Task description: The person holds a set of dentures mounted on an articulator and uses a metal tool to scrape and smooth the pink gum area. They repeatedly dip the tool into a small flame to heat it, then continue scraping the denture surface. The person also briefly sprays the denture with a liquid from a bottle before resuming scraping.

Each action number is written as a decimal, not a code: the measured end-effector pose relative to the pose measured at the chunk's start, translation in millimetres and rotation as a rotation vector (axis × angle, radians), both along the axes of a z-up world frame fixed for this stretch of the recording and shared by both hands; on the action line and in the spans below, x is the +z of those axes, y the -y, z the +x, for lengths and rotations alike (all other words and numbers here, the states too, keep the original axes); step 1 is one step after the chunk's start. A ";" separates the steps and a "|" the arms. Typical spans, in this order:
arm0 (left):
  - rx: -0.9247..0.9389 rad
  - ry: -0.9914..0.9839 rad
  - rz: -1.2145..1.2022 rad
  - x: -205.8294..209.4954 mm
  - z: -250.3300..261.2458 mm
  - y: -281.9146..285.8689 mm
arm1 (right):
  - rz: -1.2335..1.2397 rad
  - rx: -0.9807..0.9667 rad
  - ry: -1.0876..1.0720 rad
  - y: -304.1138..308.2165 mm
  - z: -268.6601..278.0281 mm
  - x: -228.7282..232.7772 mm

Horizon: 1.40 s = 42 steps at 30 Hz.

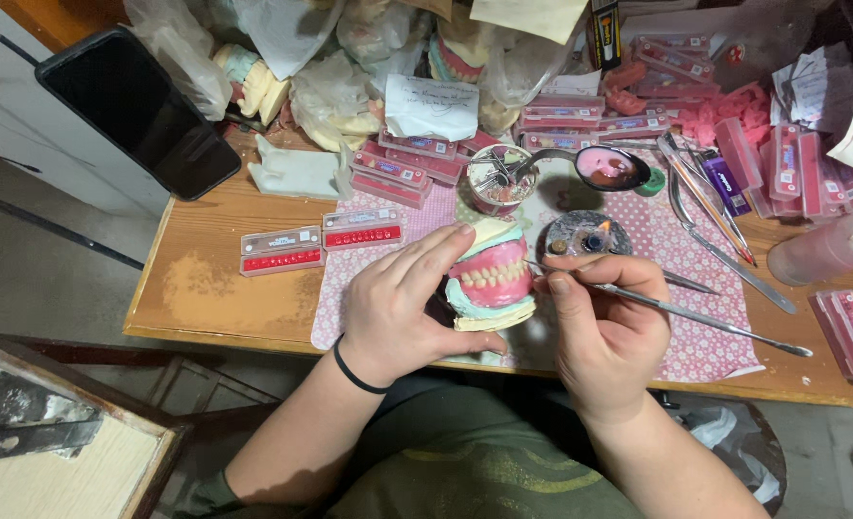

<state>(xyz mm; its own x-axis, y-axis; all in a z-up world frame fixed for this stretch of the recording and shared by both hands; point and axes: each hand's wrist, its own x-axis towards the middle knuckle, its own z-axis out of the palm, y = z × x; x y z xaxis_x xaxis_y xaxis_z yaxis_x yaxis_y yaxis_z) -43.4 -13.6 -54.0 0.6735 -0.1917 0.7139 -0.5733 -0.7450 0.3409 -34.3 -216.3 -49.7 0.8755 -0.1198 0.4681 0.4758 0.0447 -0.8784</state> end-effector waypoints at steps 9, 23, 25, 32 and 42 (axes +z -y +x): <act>-0.030 -0.017 -0.005 0.0 0.4 -1.9 | -0.068 -0.042 0.006 -2.1 -0.1 1.3; -0.020 -0.012 -0.017 0.7 0.5 -1.2 | -0.052 0.046 -0.054 5.9 -1.3 5.7; -0.013 -0.008 -0.016 0.7 0.8 -1.3 | -0.032 0.065 -0.102 6.9 -0.9 7.8; -0.026 -0.018 -0.002 0.1 1.1 -2.3 | -0.008 0.078 -0.104 7.0 0.8 10.7; -0.031 -0.027 -0.011 -0.5 1.3 -2.0 | -0.110 0.067 -0.005 7.9 -0.2 12.0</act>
